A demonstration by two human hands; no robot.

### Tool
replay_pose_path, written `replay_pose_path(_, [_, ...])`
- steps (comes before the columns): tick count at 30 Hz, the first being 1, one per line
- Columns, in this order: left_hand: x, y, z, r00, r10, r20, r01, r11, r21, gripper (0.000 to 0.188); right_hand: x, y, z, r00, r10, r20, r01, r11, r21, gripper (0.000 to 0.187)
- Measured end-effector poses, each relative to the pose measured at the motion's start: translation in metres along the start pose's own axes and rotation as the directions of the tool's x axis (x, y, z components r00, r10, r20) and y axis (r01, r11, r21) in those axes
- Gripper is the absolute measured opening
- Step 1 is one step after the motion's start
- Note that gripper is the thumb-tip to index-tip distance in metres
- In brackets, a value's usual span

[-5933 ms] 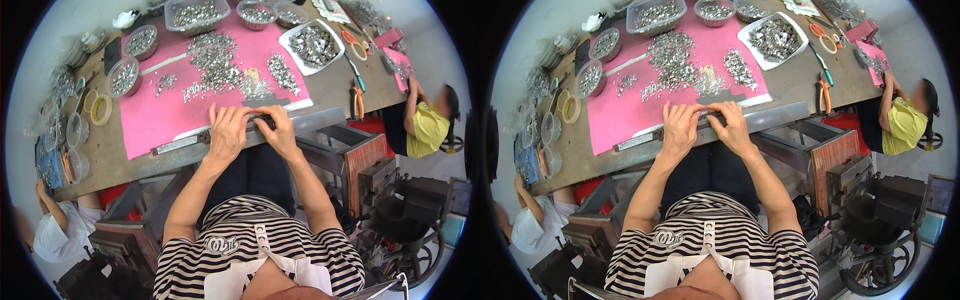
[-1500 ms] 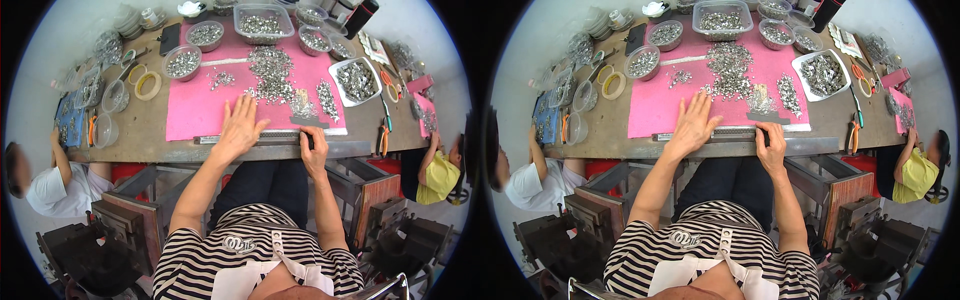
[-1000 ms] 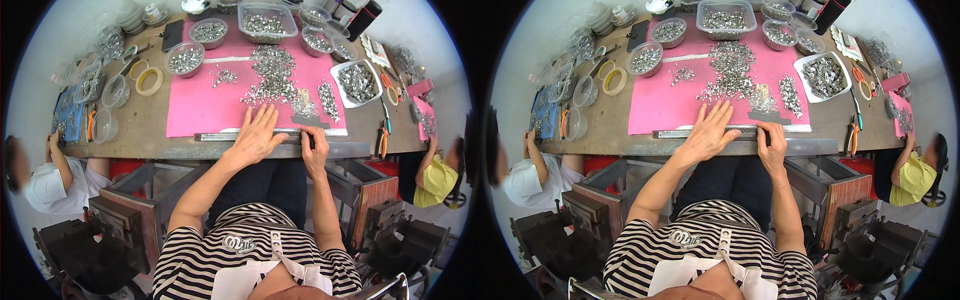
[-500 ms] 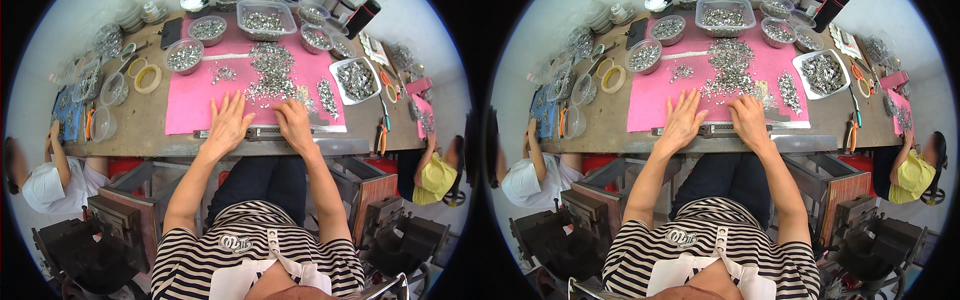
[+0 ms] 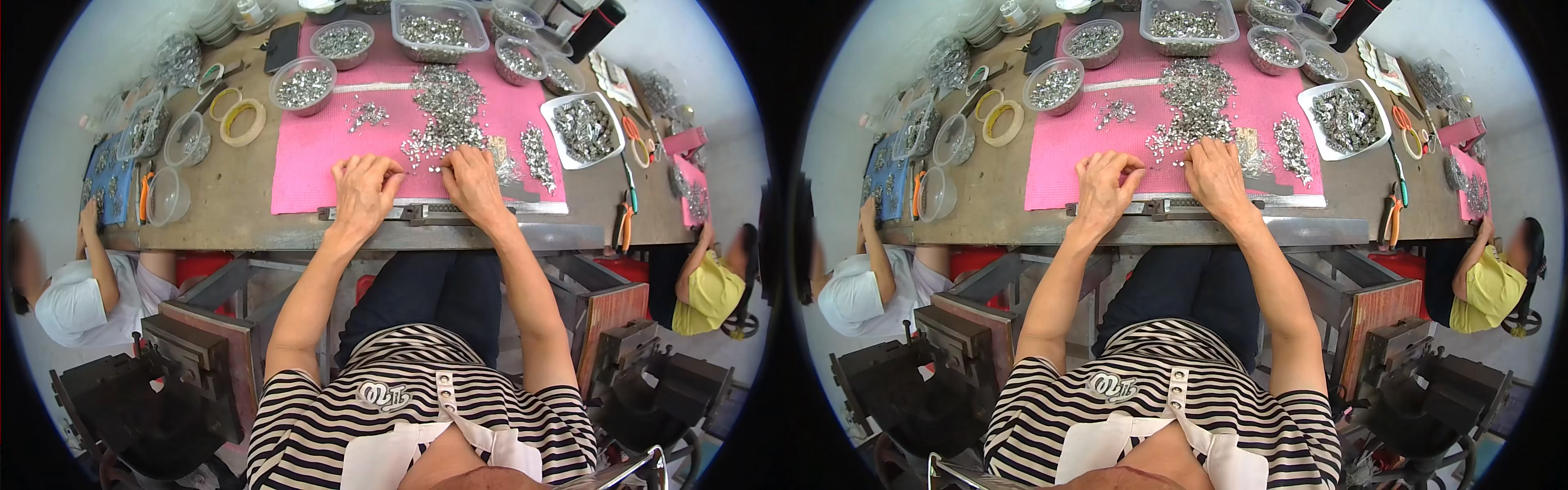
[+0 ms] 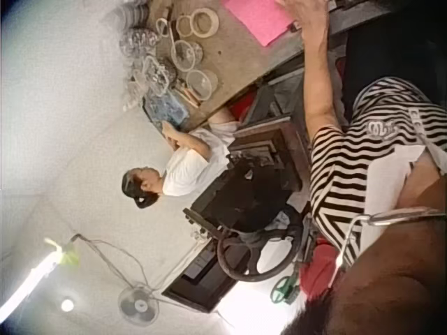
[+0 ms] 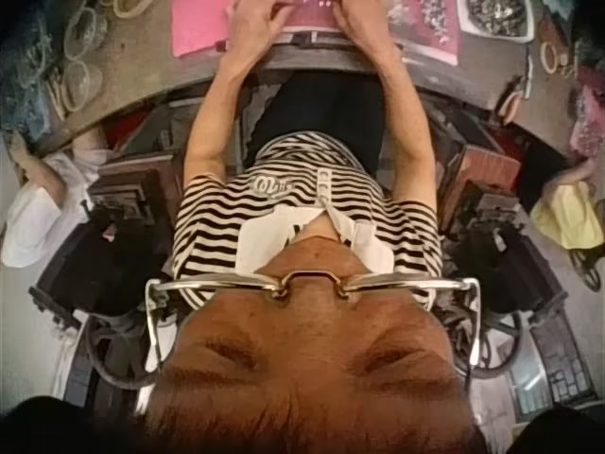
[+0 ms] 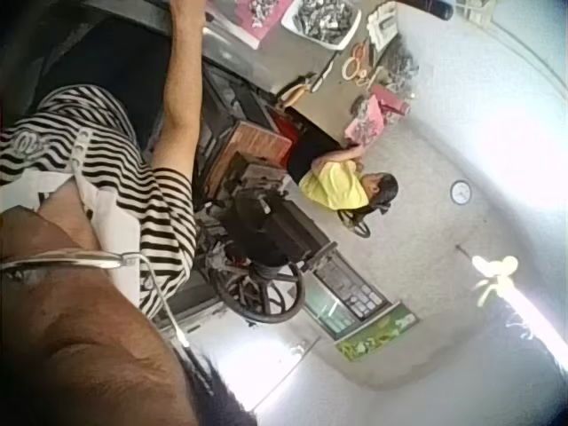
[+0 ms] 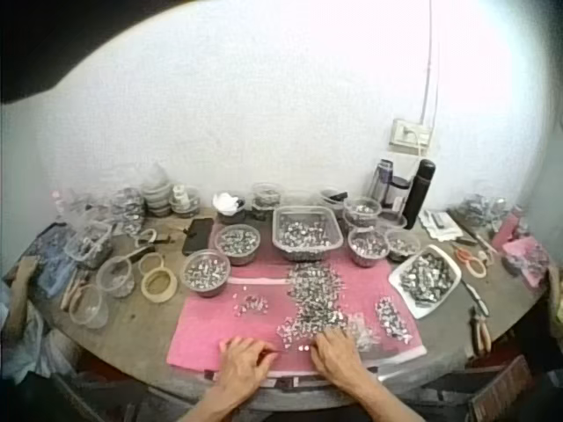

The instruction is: The person assembles small silver jewelry components by hand, picking up parts from a pink mat and fitting them together. They use a metal ruler as a guide and occasionally use pliers to manipulate the pieces. The finished components are placed into a white tray on the table.

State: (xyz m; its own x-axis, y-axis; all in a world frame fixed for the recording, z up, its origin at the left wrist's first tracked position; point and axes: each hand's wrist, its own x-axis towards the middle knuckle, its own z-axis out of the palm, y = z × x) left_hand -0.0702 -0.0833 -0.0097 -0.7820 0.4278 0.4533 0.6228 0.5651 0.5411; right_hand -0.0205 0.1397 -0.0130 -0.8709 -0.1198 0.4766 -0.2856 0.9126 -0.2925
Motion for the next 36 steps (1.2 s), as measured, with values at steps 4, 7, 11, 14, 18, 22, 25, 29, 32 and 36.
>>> replay_pose_path(4, [0.005,0.0,0.006,0.999,0.02,0.031,-0.021,0.999,0.031,0.009,-0.012,-0.006,-0.02,0.995,0.093,0.027,-0.096,0.981,0.171,0.008])
replay_pose_path(7, [0.007,-0.002,0.013,0.997,0.075,0.023,-0.076,0.996,0.053,0.008,-0.025,-0.016,-0.034,0.987,0.146,0.074,-0.161,0.944,0.289,0.008])
replay_pose_path(11, [0.009,-0.004,0.017,0.994,0.09,0.067,-0.094,0.993,0.071,0.008,-0.039,-0.026,-0.034,0.987,0.135,0.092,-0.16,0.913,0.374,0.009])
replay_pose_path(14, [0.009,-0.005,0.013,0.989,0.114,0.093,-0.121,0.99,0.071,0.007,-0.045,-0.031,-0.032,0.99,0.115,0.078,-0.136,0.915,0.379,0.012])
replay_pose_path(18, [0.004,-0.004,0.008,0.987,0.131,0.09,-0.139,0.986,0.097,0.006,-0.046,-0.035,-0.027,0.999,0.022,0.031,-0.031,0.955,0.296,0.016])
replay_pose_path(22, [0.005,-0.011,0.008,0.992,0.076,0.1,-0.075,0.997,-0.014,0.006,-0.044,-0.037,-0.023,0.998,-0.069,-0.007,0.069,0.979,0.192,0.016])
replay_pose_path(25, [0.006,-0.009,0.005,0.992,0.05,0.115,-0.042,0.997,-0.068,0.007,-0.045,-0.039,-0.026,0.992,-0.125,-0.014,0.125,0.981,0.147,0.016])
replay_pose_path(29, [0.001,-0.011,0.007,0.992,0.084,0.097,-0.081,0.996,-0.037,0.007,-0.039,-0.035,-0.032,0.992,-0.118,0.036,0.108,0.97,0.217,0.012])
replay_pose_path(32, [0.001,-0.01,0.009,0.992,0.089,0.095,-0.087,0.996,-0.024,0.006,-0.023,-0.03,-0.024,0.997,-0.08,-0.001,0.078,0.976,0.205,0.01])
replay_pose_path(36, [0.004,-0.006,0.009,0.991,0.081,0.108,-0.086,0.995,0.042,0.006,0.004,-0.03,0.004,0.998,-0.03,-0.064,0.038,0.991,0.128,0.009])
